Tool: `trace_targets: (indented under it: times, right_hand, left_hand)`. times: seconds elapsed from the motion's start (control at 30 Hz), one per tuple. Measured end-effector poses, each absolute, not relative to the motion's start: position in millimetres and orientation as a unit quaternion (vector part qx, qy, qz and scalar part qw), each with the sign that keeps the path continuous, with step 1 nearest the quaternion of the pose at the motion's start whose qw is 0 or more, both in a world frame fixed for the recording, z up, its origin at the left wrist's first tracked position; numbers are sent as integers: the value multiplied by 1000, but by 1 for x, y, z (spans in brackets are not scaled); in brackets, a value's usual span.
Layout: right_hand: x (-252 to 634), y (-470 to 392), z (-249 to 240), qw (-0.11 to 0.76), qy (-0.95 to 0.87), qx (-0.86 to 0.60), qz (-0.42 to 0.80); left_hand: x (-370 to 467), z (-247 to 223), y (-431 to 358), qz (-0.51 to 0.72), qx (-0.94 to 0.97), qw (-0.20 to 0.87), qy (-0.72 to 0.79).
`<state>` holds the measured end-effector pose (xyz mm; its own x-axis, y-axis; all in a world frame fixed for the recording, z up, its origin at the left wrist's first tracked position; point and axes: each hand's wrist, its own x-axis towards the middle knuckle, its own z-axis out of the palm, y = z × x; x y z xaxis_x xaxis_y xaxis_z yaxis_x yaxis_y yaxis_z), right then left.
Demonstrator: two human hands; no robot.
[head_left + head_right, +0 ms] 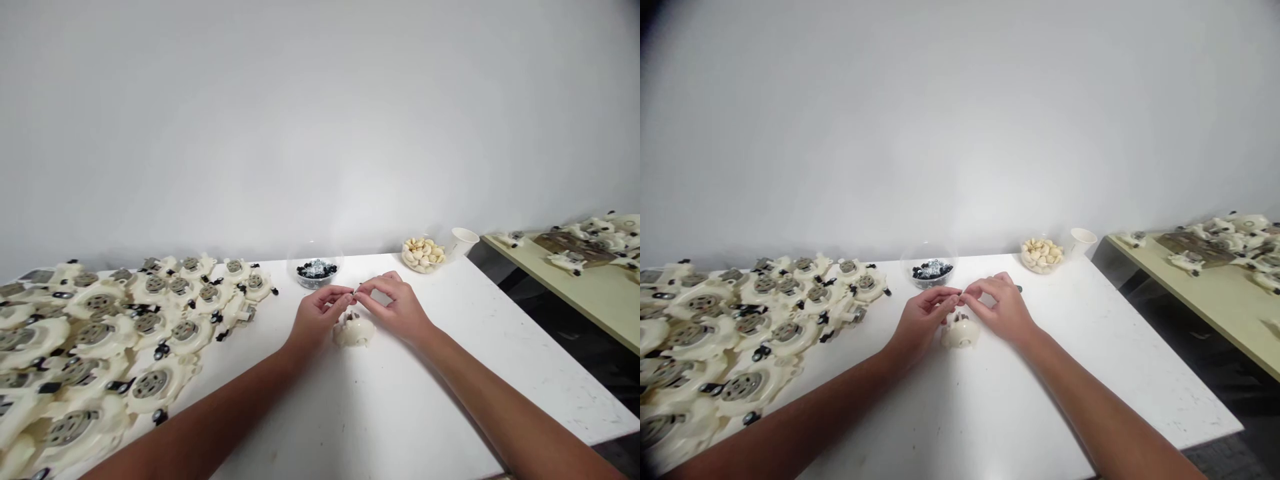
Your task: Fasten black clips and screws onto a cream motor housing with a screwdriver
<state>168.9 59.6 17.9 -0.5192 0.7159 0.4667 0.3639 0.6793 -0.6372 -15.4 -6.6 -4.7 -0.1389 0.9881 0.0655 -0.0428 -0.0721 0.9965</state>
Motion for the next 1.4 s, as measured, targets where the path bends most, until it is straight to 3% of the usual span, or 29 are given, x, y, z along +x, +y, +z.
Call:
trace_targets:
  times: [0.67,1.1,1.4]
  right_hand:
    - [169,59,21,327,-847,-314,277]
    - [171,62,15,402,-821,-280,293]
    - [169,62,13,403,-823,-279,286]
  left_hand:
    - [-14,-6,-8,558,498,457,482]
    - [-15,-5,-8,552,488,443,511]
    - [-15,-4,-7,557,483,442,510]
